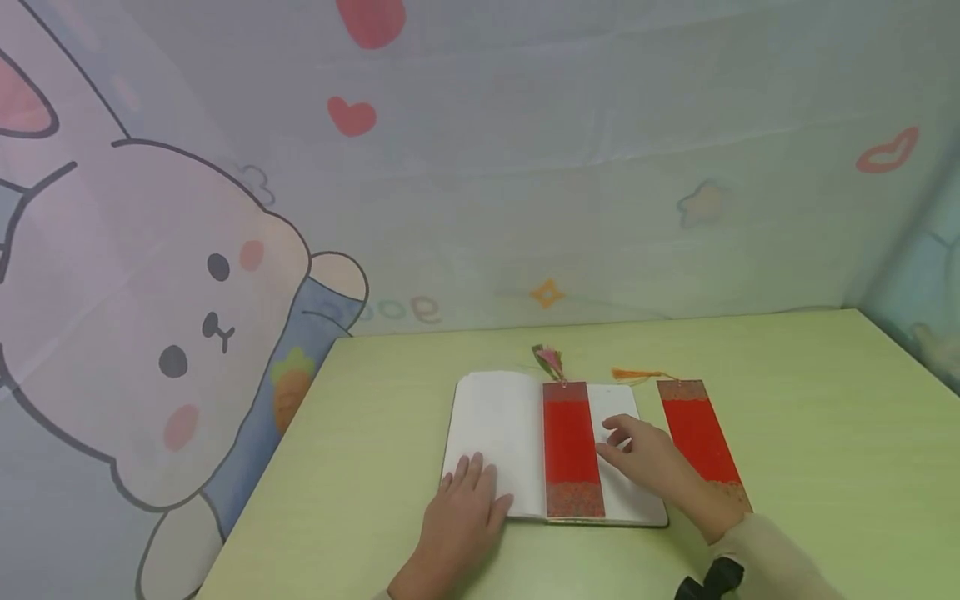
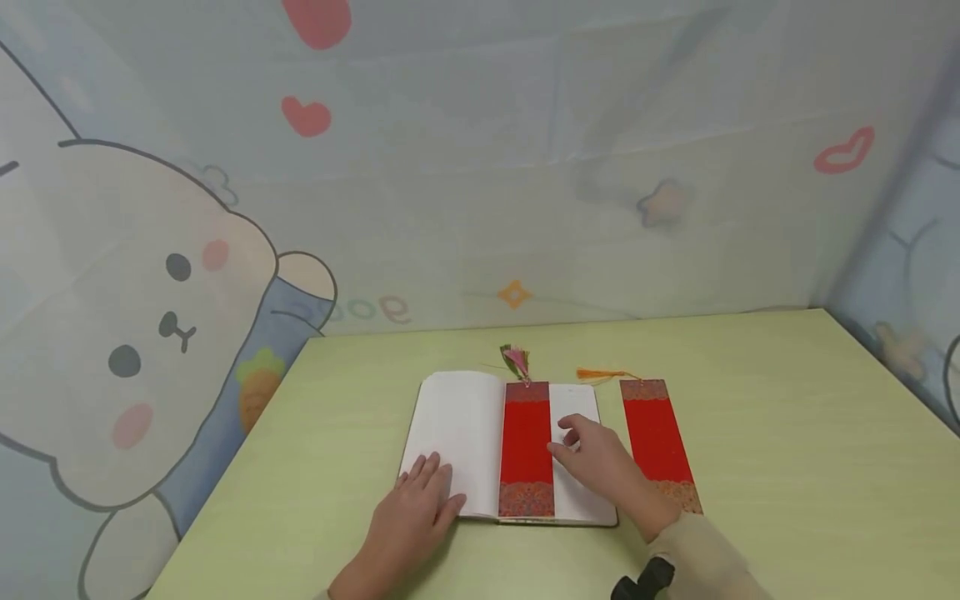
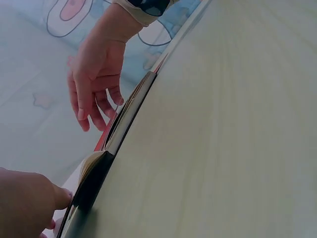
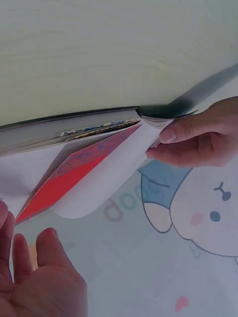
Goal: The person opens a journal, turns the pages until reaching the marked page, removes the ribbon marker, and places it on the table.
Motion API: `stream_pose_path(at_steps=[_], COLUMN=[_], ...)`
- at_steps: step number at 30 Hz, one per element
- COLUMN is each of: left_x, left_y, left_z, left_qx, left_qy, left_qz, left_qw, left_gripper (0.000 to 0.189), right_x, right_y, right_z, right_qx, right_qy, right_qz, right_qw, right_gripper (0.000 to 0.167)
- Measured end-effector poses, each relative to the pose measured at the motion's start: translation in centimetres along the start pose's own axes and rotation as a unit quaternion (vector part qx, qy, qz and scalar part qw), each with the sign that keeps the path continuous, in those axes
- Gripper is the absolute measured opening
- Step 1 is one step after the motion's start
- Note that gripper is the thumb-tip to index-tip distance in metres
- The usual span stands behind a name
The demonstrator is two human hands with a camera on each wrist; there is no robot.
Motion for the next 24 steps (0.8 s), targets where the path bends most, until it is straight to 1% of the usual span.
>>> stream_pose_path(at_steps=[2, 4, 6, 10, 15, 17, 22, 24], left_x=[-0.2, -0.4, -0.5, -0.6, -0.5, -0.5, -0.8, -0.8], left_y=[0.0, 0.0, -0.1, 0.0, 0.1, 0.1, -0.1, -0.1], left_z=[0.1, 0.1, 0.1, 0.1, 0.1, 0.1, 0.1, 0.1], left_qx=[0.002, 0.005, 0.009, 0.007, 0.002, 0.004, 0.009, 0.01], left_qy=[0.0, -0.001, -0.002, 0.002, 0.008, 0.008, 0.004, 0.003], left_qz=[0.008, 0.013, 0.017, 0.021, 0.019, 0.019, 0.027, 0.028], left_qw=[1.0, 0.9999, 0.9998, 0.9998, 0.9998, 0.9998, 0.9996, 0.9995], left_gripper=[0.048, 0.047, 0.048, 0.048, 0.048, 0.048, 0.048, 0.048], right_x=[-0.5, -0.8, -1.2, -1.8, -2.5, -2.8, -3.4, -3.7], right_y=[0.1, 0.4, 0.7, 1.5, 2.1, 2.2, 1.8, 1.6], right_z=[-0.5, -0.8, -1.0, -1.0, -0.8, -0.7, -0.8, -0.9], right_qx=[-0.031, -0.05, -0.057, -0.053, -0.074, -0.086, -0.113, -0.119], right_qy=[0.006, 0.004, -0.004, -0.04, -0.078, -0.094, -0.142, -0.153], right_qz=[0.015, 0.019, 0.022, 0.025, 0.024, 0.021, 0.022, 0.024], right_qw=[0.9994, 0.9985, 0.9981, 0.9975, 0.9939, 0.9916, 0.9832, 0.9808], right_gripper=[0.037, 0.035, 0.036, 0.04, 0.038, 0.043, 0.066, 0.067])
Point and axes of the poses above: each hand's wrist, its own y-axis towards the middle knuckle, its own x-axis out of the back of the hand, z = x × y, the point moved 8 cm from there along y, towards the middle knuckle, and after that the axes turned 13 degrees about -z, right-handed, at the moved point
